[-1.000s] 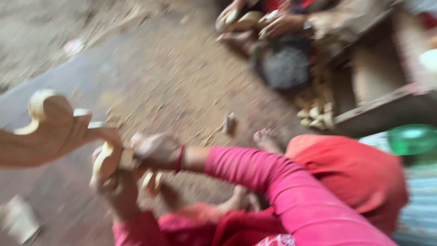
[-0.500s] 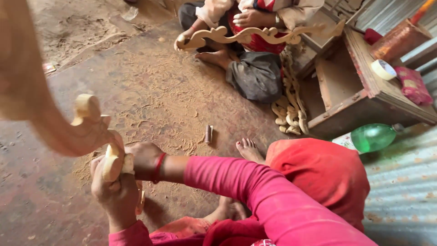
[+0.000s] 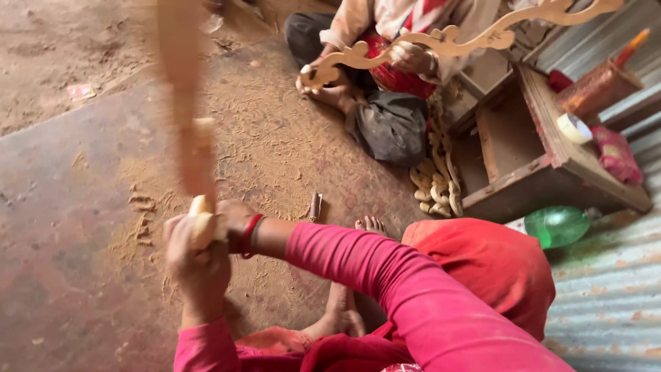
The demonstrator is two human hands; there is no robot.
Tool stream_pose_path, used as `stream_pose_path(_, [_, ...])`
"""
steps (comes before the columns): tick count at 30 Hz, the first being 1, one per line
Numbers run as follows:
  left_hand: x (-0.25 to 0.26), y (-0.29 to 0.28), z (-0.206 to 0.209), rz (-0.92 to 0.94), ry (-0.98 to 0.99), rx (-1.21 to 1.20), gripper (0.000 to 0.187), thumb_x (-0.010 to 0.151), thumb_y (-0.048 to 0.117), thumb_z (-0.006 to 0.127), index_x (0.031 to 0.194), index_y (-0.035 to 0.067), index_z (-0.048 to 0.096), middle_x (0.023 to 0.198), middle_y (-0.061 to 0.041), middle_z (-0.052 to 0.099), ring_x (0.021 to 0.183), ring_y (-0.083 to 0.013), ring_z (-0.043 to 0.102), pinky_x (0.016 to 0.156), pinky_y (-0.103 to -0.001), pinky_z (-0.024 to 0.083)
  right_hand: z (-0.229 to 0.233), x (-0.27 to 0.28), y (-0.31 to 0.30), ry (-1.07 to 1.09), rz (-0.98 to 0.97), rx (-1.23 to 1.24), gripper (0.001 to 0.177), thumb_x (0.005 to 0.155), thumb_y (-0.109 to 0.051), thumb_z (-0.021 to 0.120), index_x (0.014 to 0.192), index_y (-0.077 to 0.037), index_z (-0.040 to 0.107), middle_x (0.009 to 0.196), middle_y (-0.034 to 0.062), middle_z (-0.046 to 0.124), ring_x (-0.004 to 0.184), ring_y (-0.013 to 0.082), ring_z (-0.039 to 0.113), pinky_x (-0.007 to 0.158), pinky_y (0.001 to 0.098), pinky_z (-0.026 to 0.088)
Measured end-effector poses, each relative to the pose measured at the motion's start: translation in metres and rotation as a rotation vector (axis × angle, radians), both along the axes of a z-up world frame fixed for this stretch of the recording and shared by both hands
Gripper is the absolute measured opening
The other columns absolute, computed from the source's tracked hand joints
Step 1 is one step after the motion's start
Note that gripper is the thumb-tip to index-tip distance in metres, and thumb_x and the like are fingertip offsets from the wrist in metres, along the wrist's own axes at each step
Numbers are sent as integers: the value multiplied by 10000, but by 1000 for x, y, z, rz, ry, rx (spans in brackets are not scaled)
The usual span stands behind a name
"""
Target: The person sits on the floor and sands a carved wooden piece using a sanding block. They hold the piece with one hand and rub the sanding block along its surfaces, occasionally turning it over to reach different areas.
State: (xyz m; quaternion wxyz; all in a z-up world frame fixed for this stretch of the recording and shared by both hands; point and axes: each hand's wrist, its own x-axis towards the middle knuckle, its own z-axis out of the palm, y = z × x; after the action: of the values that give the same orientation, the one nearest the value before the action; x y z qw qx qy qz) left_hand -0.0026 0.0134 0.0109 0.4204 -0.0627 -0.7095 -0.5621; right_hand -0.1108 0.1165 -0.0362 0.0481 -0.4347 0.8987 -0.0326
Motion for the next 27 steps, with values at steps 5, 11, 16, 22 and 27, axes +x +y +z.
stream_pose_path(5, [9, 1, 1, 35, 12, -6, 173, 857, -70, 650, 1024, -24, 638, 1024, -160, 652, 1044, -360, 606, 933, -436, 503, -12, 18, 21, 232, 126, -474, 224, 1029, -358, 587, 1002, -145, 651, 840, 42, 684, 731, 207, 710, 652, 348, 583])
stream_pose_path(11, [14, -7, 10, 32, -12, 13, 244, 828, -55, 628, 1068, -17, 647, 1060, -170, 650, 1097, -380, 592, 988, -451, 497, -10, 11, 18, 140, 184, -322, 265, 935, -410, 615, 974, -153, 668, 823, 47, 693, 732, 232, 715, 610, 368, 577])
stream_pose_path(16, [7, 5, 8, 42, 7, -44, 352, 762, -8, 640, 1111, -54, 659, 1074, -194, 656, 1092, -400, 586, 996, -493, 464, 4, 8, 14, -144, 181, -441, 268, 929, -396, 627, 990, -136, 653, 831, 52, 692, 740, 231, 713, 623, 360, 580])
stream_pose_path(22, [6, -8, -10, 132, -49, 9, 223, 864, -21, 657, 1087, -19, 656, 1075, -174, 646, 1145, -363, 585, 1034, -445, 464, 0, 24, 12, 63, 98, -432, 278, 923, -380, 642, 1009, -116, 635, 840, 57, 690, 749, 230, 710, 638, 351, 584])
stream_pose_path(27, [5, -5, -8, 124, -16, -12, 255, 907, -1, 706, 1151, -58, 659, 1113, -187, 655, 1126, -366, 572, 1035, -466, 454, 18, 3, -2, -298, 106, -451, 302, 889, -372, 674, 995, -96, 614, 812, 59, 679, 730, 227, 695, 641, 346, 585])
